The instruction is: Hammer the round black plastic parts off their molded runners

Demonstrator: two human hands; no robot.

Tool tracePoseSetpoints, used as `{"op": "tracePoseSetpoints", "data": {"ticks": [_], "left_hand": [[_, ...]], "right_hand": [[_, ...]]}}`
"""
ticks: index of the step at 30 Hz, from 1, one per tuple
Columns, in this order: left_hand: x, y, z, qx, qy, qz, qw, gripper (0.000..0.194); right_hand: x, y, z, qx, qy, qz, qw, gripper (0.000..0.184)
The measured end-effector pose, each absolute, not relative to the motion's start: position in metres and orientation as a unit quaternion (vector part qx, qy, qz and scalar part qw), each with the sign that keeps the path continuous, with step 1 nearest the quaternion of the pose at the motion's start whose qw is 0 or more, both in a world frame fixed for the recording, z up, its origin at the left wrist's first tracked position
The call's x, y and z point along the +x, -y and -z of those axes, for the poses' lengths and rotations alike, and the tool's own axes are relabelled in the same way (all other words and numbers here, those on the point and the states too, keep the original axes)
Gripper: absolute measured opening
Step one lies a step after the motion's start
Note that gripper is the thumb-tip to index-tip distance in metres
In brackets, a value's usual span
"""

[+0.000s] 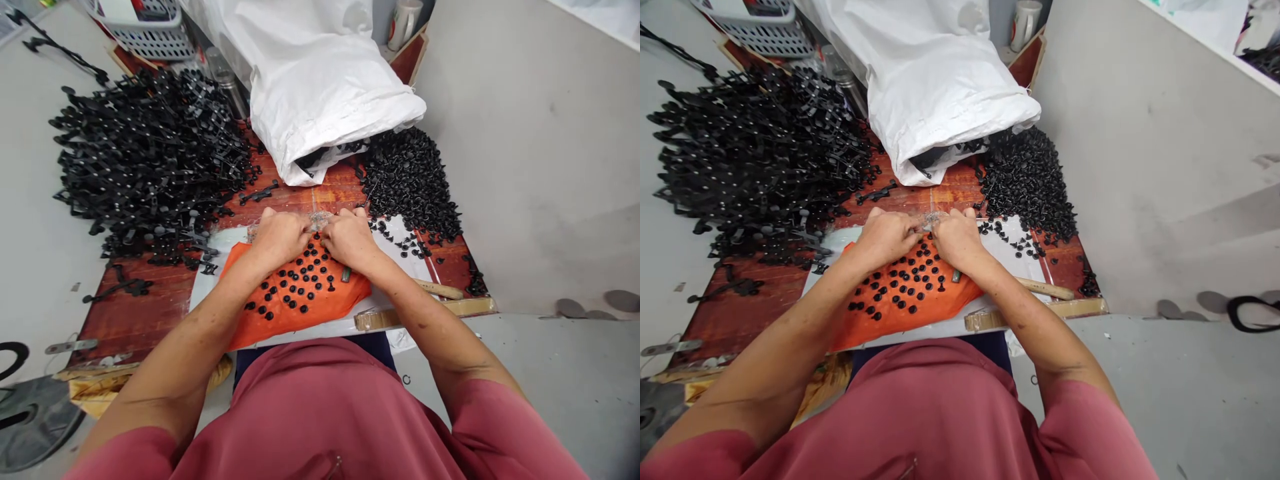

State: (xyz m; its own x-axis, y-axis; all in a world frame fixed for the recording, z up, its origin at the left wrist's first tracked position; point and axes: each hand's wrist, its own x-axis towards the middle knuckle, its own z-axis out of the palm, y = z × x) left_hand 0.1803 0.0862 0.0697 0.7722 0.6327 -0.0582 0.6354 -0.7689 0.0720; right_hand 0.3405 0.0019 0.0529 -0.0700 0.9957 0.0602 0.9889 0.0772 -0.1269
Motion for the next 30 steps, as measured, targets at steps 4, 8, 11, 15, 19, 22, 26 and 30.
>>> {"op": "tracePoseSetpoints", "data": {"ticks": [4, 8, 11, 15, 19, 22, 26, 30], "left_hand": [[0.172, -0.087, -0.072, 0.938, -0.342, 0.016, 0.051, 0.021], [0.18, -0.091, -0.068, 0.936, -0.343, -0.015, 0.073, 0.022], [0.19, -0.093, -0.064, 0.938, -0.333, -0.015, 0.094, 0.021], [0.195, -0.093, -0.061, 0.943, -0.318, -0.003, 0.099, 0.018], [0.185, -0.088, -0.066, 0.944, -0.321, -0.009, 0.075, 0.021], [0.174, -0.083, -0.073, 0.942, -0.328, -0.002, 0.067, 0.022], [0.164, -0.075, -0.075, 0.941, -0.329, 0.008, 0.082, 0.024], [0.165, -0.07, -0.068, 0.945, -0.317, 0.014, 0.082, 0.019]], "right_hand": [[0.361, 0.013, -0.059, -0.715, 0.694, -0.021, 0.084, 0.027], [0.373, 0.019, -0.057, -0.733, 0.675, -0.015, 0.081, 0.025], [0.371, 0.016, -0.052, -0.714, 0.696, -0.022, 0.072, 0.025], [0.361, 0.003, -0.049, -0.682, 0.728, -0.033, 0.063, 0.026], [0.35, -0.012, -0.051, -0.663, 0.746, -0.029, 0.051, 0.03], [0.347, -0.014, -0.055, -0.663, 0.747, -0.023, 0.048, 0.03], [0.354, 0.002, -0.063, -0.682, 0.728, -0.03, 0.061, 0.029], [0.356, 0.02, -0.066, -0.681, 0.726, -0.088, 0.04, 0.024]]}}
